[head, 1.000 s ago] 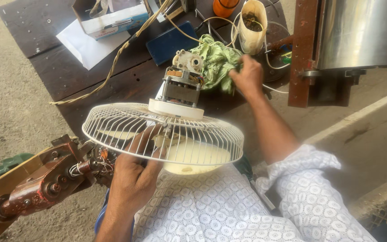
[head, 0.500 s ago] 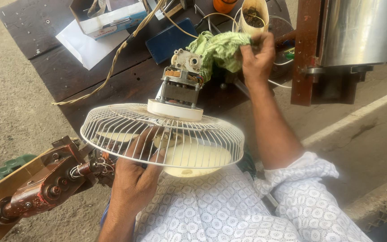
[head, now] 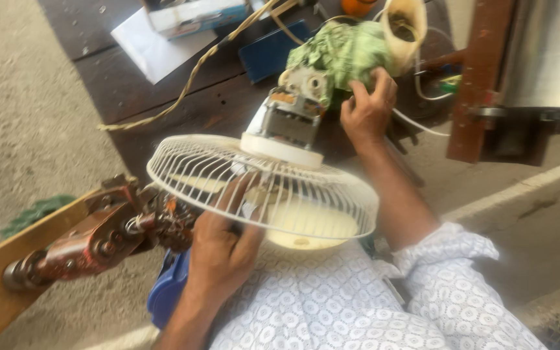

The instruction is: The person cleans a table fan with a cloth, then uses a screwdriver to adjust the fan motor and housing. The person repeatedly handles a plastic container and wipes the fan blades and cage.

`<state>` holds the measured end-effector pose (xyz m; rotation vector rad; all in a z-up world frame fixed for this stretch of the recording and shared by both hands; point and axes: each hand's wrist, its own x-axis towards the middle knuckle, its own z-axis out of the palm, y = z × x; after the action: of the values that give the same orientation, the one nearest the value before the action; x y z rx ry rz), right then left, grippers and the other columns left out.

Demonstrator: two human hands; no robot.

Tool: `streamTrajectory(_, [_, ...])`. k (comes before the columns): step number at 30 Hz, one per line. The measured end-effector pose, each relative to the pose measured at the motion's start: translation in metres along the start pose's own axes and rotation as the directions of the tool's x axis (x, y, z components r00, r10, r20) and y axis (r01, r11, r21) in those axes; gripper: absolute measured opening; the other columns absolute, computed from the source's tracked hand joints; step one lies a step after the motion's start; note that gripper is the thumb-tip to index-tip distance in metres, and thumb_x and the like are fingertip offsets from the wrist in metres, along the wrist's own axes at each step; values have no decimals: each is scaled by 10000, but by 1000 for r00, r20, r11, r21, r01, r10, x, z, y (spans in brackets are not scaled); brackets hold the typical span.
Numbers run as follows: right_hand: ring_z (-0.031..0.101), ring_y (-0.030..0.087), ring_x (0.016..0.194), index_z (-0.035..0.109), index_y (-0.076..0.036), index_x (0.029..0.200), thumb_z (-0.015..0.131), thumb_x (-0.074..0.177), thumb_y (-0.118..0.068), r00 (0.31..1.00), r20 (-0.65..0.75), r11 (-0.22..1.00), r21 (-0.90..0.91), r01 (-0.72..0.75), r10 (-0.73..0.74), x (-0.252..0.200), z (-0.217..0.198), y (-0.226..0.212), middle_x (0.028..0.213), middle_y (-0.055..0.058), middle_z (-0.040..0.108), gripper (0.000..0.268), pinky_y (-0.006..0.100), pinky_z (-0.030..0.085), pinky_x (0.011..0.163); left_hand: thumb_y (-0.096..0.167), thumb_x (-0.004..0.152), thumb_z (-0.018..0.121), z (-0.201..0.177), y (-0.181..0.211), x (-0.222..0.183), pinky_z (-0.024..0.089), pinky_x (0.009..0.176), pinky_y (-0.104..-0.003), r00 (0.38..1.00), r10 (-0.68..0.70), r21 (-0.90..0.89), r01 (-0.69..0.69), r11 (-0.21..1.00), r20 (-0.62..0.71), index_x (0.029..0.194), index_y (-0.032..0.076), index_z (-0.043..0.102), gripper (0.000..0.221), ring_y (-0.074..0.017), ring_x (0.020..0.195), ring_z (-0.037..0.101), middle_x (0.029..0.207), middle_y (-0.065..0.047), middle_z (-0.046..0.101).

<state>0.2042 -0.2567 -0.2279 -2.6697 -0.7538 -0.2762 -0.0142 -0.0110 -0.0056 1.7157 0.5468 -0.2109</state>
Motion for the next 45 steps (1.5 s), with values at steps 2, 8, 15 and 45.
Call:
streamTrajectory(2, [614, 450, 1008, 674, -76, 1053, 752, 859, -115, 994, 113, 999, 40, -9, 4, -16, 10, -4, 1104, 197, 584, 213, 545, 501, 872, 132, 964, 603, 0, -4, -4, 409, 397, -220, 992, 110, 33, -109, 994, -62, 1434, -41, 551, 503, -22, 494, 459, 759, 9, 637])
streamTrajectory(8, [594, 471, 940, 601, 6, 1139, 691, 973, -111, 941, 312, 988, 40, -151, 131, -31, 44, -5, 1039, 276, 586, 223, 572, 473, 788, 101, 958, 611, -2, -9, -12, 413, 425, -231, 980, 147, 55, -140, 989, -134, 1453, -25, 557, 513, -42, 496, 448, 663, 46, 521])
streamTrajectory(15, [615, 479, 923, 583, 5, 1008, 580, 1078, -80, 890, 370, 958, -6, -286, 268, -37, 62, 11, 968, 256, 634, 110, 592, 469, 833, 141, 979, 616, 3, -15, -15, 490, 505, -233, 961, 231, 5, -233, 972, -153, 1461, -33, 542, 517, -40, 590, 533, 764, 19, 575])
streamTrajectory(45, [732, 201, 999, 625, -52, 1287, 808, 1017, -297, 977, 143, 859, 468, -208, 159, -9, -255, -86, 1097, 137, 712, 407, 346, 609, 835, 147, 955, 621, -5, -18, -4, 469, 486, -239, 975, 197, -68, -205, 976, -107, 1445, 20, 571, 508, -58, 544, 497, 826, -51, 661])
